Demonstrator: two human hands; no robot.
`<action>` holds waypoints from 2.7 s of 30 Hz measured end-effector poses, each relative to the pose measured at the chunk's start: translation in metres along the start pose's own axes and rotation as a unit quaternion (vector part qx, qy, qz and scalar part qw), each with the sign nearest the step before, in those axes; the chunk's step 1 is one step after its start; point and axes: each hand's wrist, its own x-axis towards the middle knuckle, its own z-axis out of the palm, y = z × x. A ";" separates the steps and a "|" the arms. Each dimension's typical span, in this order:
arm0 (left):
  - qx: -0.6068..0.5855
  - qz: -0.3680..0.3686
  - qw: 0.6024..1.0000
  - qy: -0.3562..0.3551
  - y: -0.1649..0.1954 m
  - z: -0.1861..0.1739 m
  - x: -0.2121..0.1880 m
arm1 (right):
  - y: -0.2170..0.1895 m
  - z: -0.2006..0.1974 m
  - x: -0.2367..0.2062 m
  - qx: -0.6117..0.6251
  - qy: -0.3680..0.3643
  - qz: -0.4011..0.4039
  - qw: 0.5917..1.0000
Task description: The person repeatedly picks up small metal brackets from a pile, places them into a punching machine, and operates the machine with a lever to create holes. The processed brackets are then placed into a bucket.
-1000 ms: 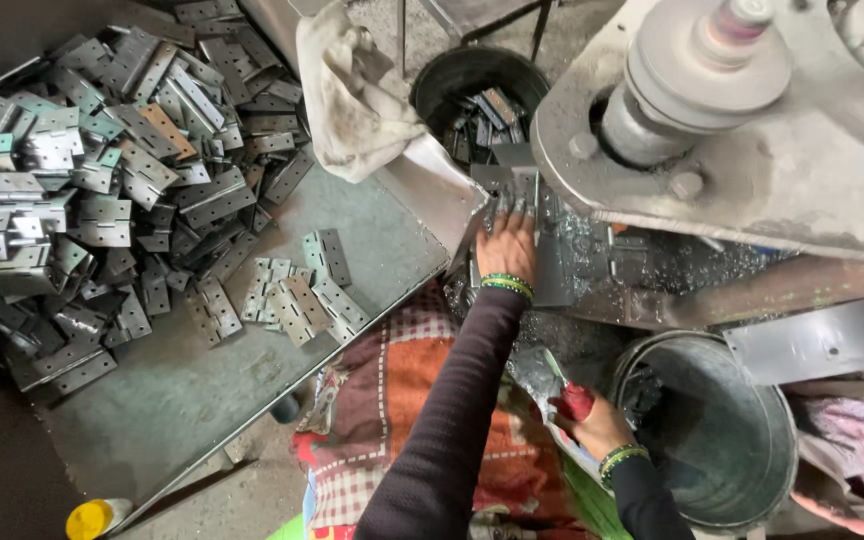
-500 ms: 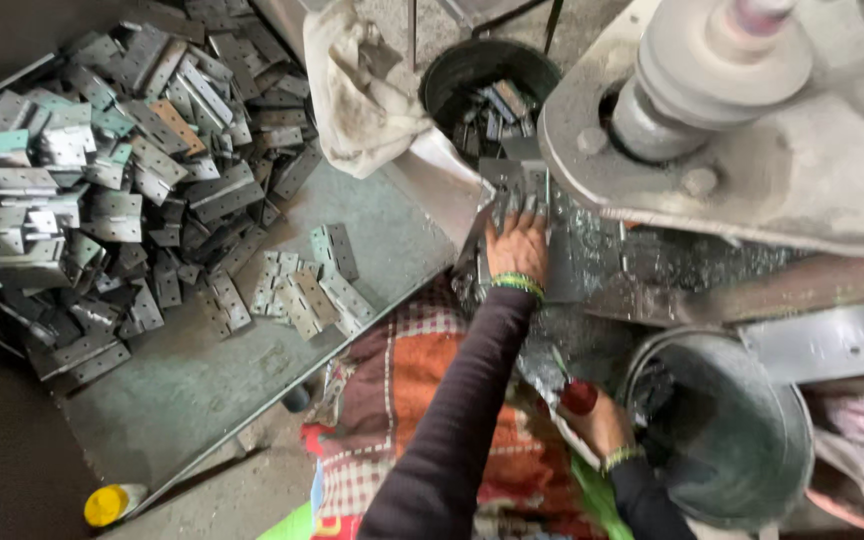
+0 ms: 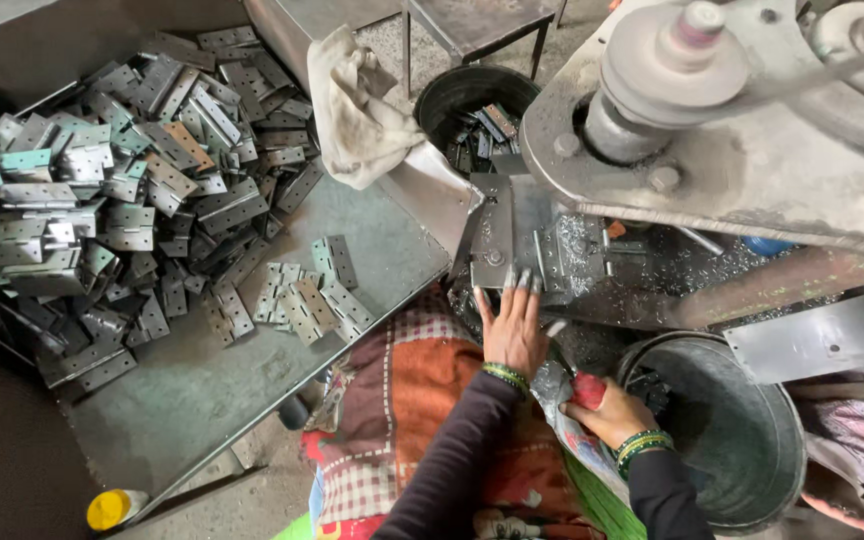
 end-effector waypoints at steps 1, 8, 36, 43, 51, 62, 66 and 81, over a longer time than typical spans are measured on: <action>0.017 0.010 0.999 0.029 -0.001 0.002 -0.008 | 0.002 0.002 -0.001 0.003 0.008 0.000 1.000; 0.037 0.110 0.993 -0.004 -0.023 -0.002 0.015 | 0.018 0.008 0.000 -0.021 0.004 0.008 1.000; -0.034 -0.047 0.997 -0.044 0.056 -0.024 0.028 | 0.037 0.013 0.015 -0.033 -0.004 0.001 0.999; 0.025 -0.019 1.000 0.003 0.010 -0.024 0.031 | 0.017 -0.002 0.007 0.011 -0.016 -0.018 1.000; 0.018 -0.078 0.994 -0.074 0.011 -0.002 0.050 | 0.010 -0.009 0.014 -0.067 0.013 -0.009 0.998; -0.011 -0.040 0.999 0.006 -0.008 -0.004 0.046 | 0.011 0.041 0.022 0.052 0.021 -0.030 0.998; -0.010 -0.062 0.997 -0.043 -0.001 -0.009 0.046 | 0.009 0.008 0.018 -0.032 0.014 -0.017 0.999; 0.013 -0.036 0.999 -0.004 -0.010 -0.004 0.041 | 0.009 0.034 0.016 0.143 0.002 -0.080 0.987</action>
